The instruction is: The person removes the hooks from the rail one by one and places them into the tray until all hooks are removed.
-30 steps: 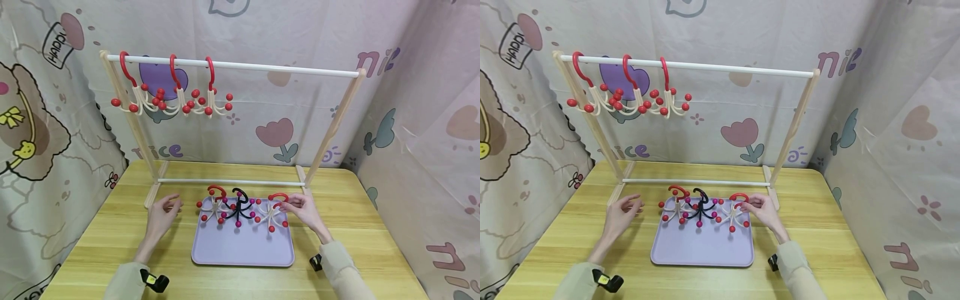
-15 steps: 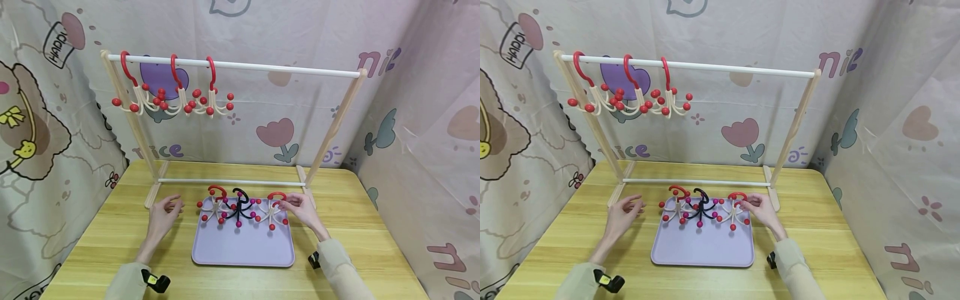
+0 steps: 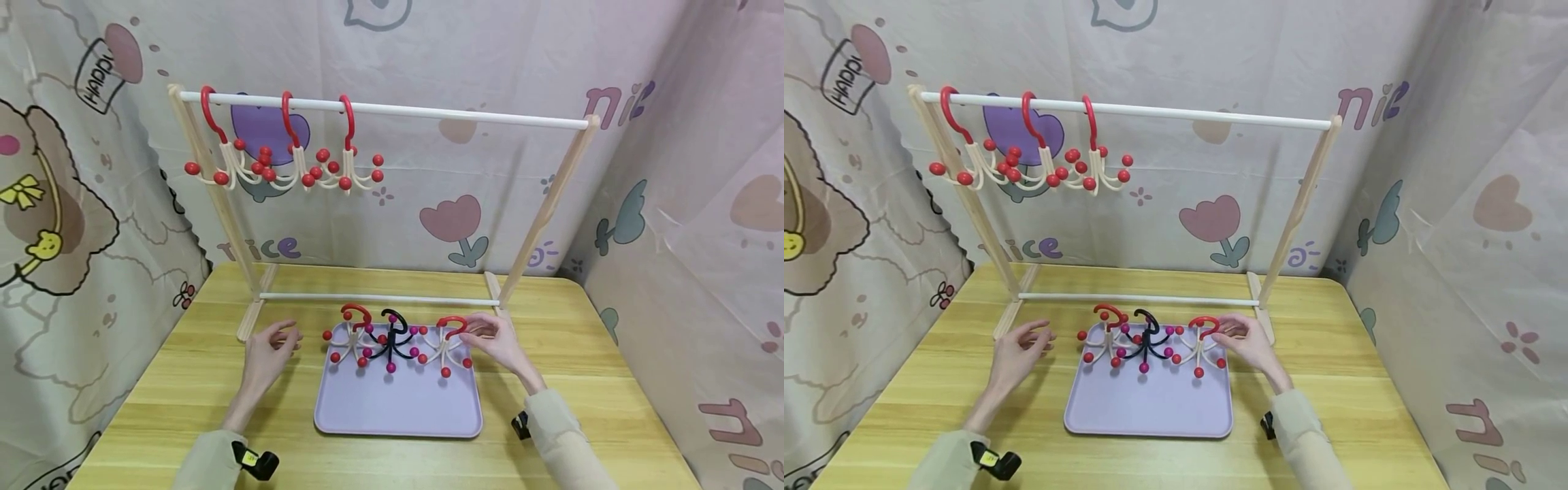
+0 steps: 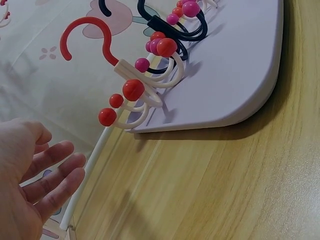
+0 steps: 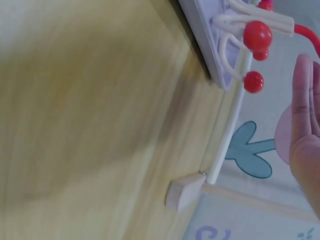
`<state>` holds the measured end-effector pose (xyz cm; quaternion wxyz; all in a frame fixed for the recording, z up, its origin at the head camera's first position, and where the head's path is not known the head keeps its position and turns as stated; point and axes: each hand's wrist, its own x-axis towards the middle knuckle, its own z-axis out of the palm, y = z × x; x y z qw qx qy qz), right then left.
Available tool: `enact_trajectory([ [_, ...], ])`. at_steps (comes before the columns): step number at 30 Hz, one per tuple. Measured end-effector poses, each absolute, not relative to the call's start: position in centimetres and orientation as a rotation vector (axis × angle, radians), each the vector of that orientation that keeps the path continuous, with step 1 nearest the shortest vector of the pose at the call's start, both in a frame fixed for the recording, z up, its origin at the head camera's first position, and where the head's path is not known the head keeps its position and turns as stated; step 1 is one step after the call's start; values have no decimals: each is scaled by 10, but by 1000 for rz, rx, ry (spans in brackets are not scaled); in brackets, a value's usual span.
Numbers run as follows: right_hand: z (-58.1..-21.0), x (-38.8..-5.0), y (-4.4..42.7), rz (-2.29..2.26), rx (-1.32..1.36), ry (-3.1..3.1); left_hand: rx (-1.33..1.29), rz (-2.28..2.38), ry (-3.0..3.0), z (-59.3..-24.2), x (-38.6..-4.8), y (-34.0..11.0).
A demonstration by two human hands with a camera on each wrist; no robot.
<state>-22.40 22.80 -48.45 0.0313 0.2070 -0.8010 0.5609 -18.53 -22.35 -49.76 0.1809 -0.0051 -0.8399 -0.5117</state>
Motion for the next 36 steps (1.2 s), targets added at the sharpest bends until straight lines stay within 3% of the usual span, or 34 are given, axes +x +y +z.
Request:
enact_trajectory([
  [12, -441, -234, 242, 1740, 740, -2446, -34, -1443, -2383, -497, -185, -224],
  [36, -353, -259, 219, 1611, 688, -2332, -68, -1429, -2478, -495, -179, -228],
])
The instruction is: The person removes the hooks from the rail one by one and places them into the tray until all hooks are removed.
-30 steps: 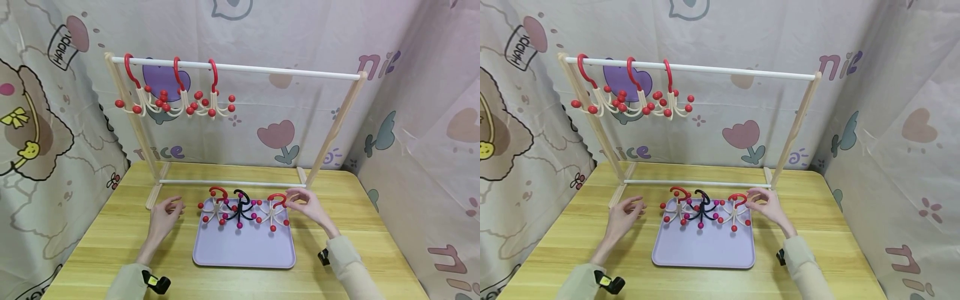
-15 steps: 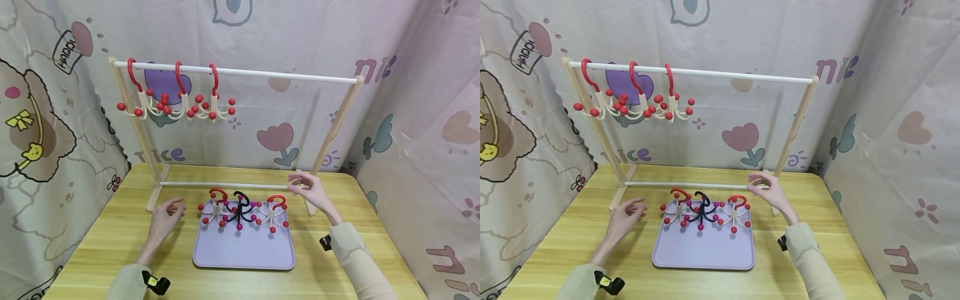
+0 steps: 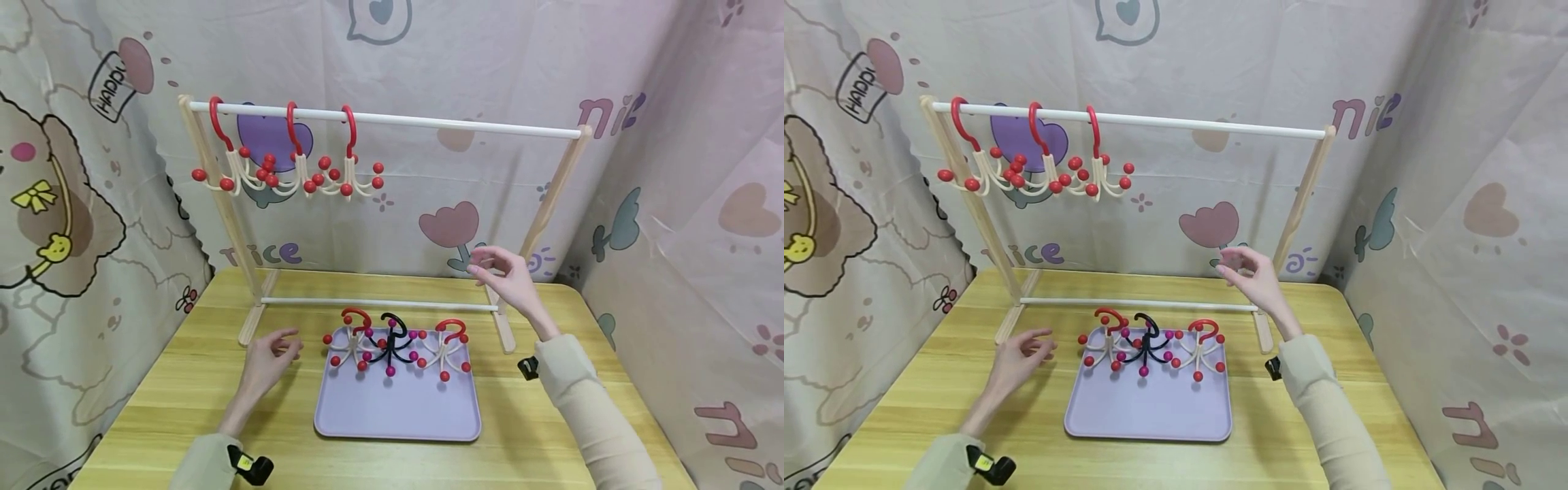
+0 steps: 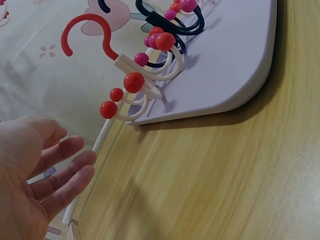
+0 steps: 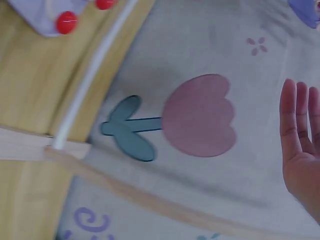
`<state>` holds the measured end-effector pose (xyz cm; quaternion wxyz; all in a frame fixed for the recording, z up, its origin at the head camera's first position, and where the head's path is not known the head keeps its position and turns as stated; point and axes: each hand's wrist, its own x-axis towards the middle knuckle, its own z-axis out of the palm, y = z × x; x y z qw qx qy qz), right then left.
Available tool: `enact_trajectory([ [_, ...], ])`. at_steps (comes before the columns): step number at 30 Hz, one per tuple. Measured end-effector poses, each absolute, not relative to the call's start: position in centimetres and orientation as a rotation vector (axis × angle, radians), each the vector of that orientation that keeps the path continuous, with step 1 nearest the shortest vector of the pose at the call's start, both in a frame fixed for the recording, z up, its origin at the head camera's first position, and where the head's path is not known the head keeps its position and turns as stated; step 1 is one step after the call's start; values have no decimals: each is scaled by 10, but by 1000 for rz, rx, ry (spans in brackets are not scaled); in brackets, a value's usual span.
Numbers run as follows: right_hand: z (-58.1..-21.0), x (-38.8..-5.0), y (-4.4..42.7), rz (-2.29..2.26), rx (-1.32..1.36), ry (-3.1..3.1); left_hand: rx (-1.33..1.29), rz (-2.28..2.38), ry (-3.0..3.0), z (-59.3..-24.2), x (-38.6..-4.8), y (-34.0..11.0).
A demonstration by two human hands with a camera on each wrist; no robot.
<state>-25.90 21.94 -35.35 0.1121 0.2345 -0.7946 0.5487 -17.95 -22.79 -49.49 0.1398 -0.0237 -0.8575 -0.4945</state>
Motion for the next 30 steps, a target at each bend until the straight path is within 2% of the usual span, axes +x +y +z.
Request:
enact_trajectory([
  [11, -298, -274, 187, 1512, 713, -2351, -111, -1476, -2503, -500, -176, -233],
  [30, -232, -295, 117, 1638, 792, -2213, -85, -1554, -2611, -506, -159, -235],
])
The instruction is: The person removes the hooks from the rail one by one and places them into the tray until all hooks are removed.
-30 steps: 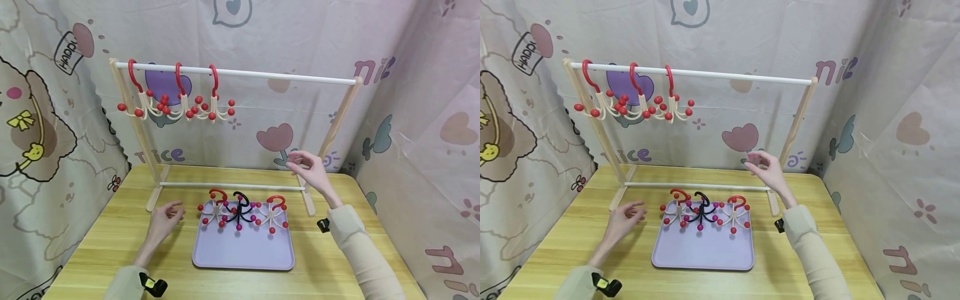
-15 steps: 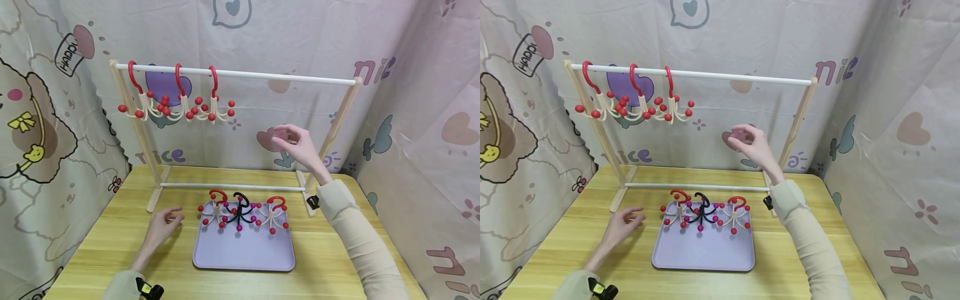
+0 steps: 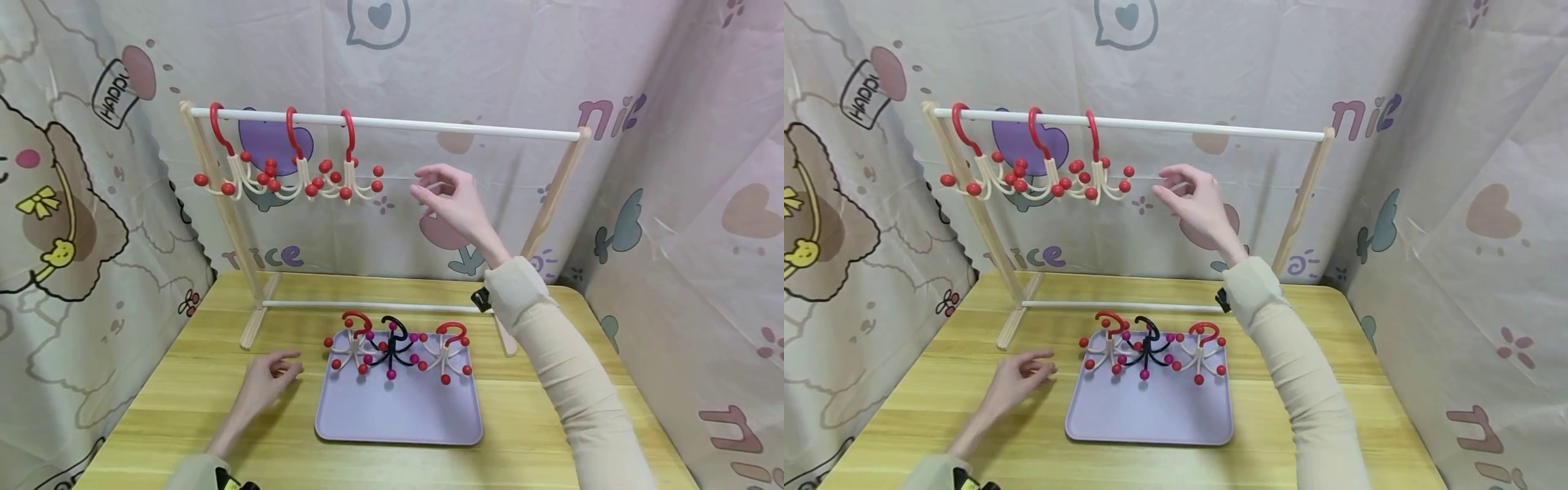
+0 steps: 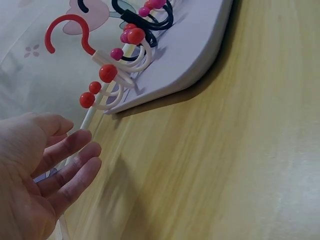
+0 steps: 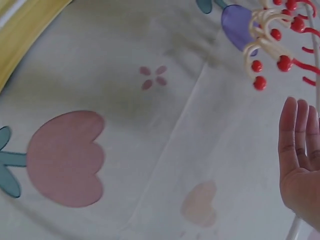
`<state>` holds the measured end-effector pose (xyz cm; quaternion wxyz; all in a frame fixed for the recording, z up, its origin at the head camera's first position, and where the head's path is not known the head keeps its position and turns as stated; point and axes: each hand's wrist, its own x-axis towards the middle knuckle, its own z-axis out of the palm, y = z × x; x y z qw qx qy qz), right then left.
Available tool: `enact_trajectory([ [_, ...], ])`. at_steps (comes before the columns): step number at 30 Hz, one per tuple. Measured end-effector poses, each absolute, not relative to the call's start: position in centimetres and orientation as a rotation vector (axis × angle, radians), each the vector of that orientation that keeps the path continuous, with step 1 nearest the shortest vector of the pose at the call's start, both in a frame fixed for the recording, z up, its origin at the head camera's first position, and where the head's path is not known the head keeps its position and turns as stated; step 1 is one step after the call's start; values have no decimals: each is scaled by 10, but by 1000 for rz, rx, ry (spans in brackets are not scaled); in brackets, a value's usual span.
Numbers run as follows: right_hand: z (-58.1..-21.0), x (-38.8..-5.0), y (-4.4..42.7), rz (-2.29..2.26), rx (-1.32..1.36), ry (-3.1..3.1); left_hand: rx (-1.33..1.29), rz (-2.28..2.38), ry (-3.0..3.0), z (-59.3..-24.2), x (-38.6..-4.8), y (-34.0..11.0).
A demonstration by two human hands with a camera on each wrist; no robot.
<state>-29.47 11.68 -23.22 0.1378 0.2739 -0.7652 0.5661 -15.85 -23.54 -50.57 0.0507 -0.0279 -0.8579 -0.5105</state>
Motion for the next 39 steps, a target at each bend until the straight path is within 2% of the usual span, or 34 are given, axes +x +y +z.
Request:
enact_trajectory([
  [22, -195, -318, 16, 1418, 594, -2225, -196, -1666, -2690, -515, -133, -226],
  [39, -179, -324, -2, 1317, 508, -2320, -244, -1821, -2756, -522, -131, -216],
])
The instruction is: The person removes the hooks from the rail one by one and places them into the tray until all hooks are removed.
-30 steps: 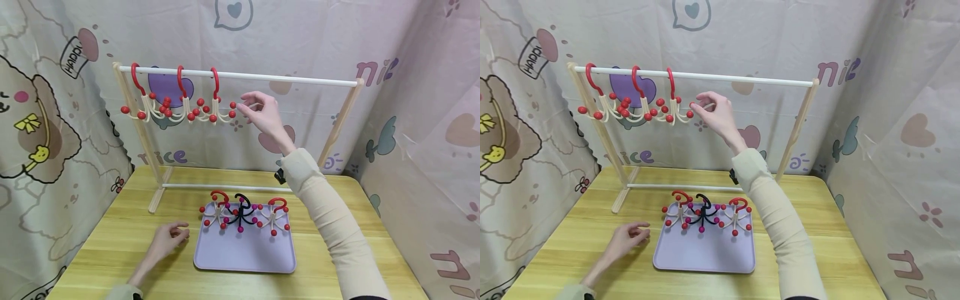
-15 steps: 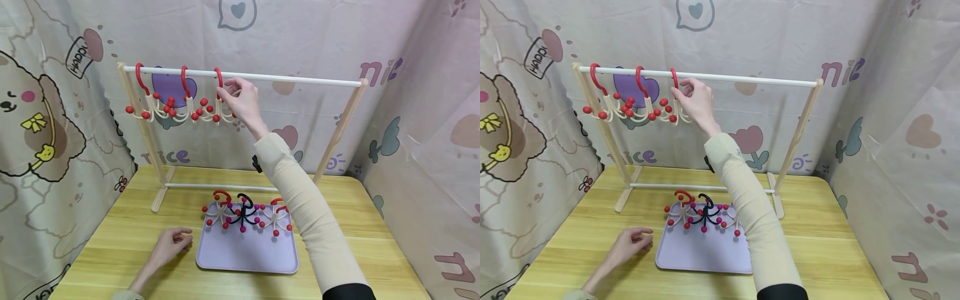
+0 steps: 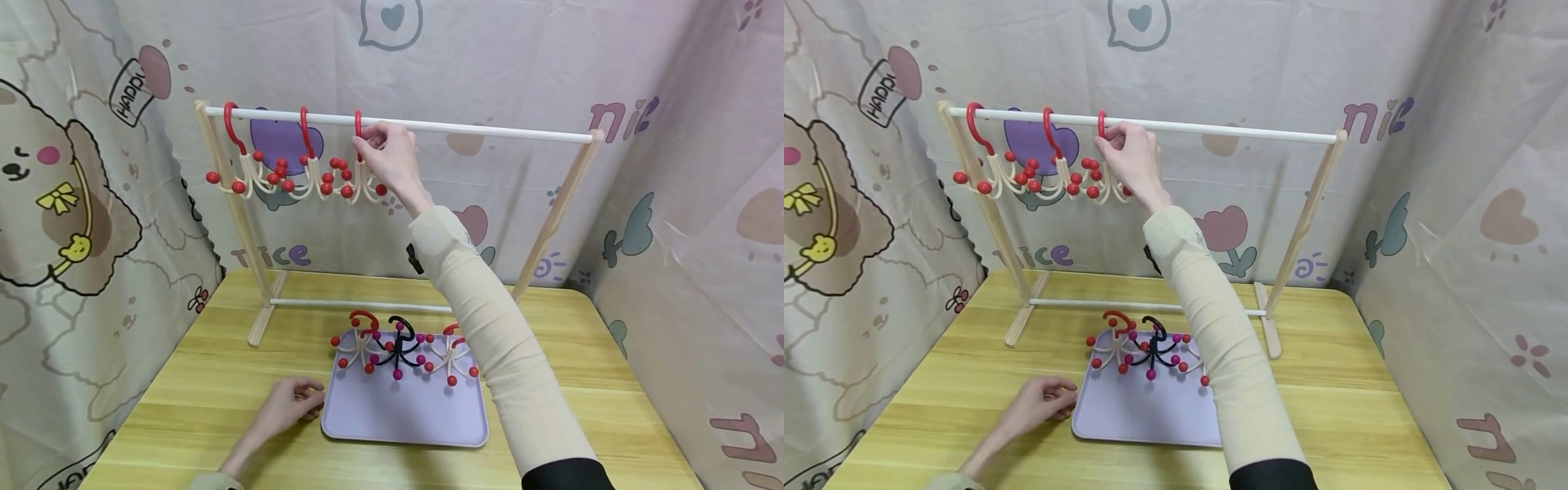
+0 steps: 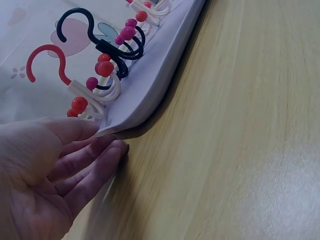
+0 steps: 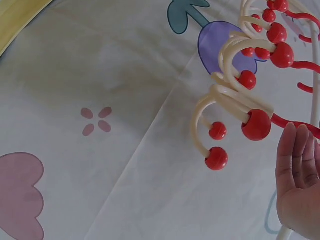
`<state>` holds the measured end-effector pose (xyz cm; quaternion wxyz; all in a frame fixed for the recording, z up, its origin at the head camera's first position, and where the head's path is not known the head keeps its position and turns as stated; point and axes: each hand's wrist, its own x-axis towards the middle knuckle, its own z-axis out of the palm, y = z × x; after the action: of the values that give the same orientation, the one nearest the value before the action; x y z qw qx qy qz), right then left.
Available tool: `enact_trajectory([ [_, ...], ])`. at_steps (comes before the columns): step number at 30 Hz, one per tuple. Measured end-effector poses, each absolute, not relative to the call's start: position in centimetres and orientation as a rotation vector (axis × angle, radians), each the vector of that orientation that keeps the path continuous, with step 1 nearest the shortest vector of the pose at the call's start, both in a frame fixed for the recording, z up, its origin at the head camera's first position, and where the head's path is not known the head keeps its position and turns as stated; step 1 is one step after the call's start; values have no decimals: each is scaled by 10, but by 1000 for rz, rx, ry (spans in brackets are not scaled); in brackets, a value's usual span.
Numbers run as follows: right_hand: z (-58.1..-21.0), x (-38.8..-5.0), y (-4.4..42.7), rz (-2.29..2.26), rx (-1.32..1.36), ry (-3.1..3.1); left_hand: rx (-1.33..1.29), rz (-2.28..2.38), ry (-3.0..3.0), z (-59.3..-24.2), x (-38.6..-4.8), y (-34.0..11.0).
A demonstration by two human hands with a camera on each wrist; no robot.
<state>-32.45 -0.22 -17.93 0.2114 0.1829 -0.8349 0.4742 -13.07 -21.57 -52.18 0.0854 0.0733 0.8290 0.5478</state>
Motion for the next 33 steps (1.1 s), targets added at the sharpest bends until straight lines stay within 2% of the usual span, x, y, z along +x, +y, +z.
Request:
enact_trajectory([
  [20, -161, -320, 13, 1280, 610, -2294, 181, 1572, 2432, -523, -132, -209],
  [33, -164, -280, 48, 1427, 670, -2139, 126, 1504, 2531, -519, -131, -204],
])
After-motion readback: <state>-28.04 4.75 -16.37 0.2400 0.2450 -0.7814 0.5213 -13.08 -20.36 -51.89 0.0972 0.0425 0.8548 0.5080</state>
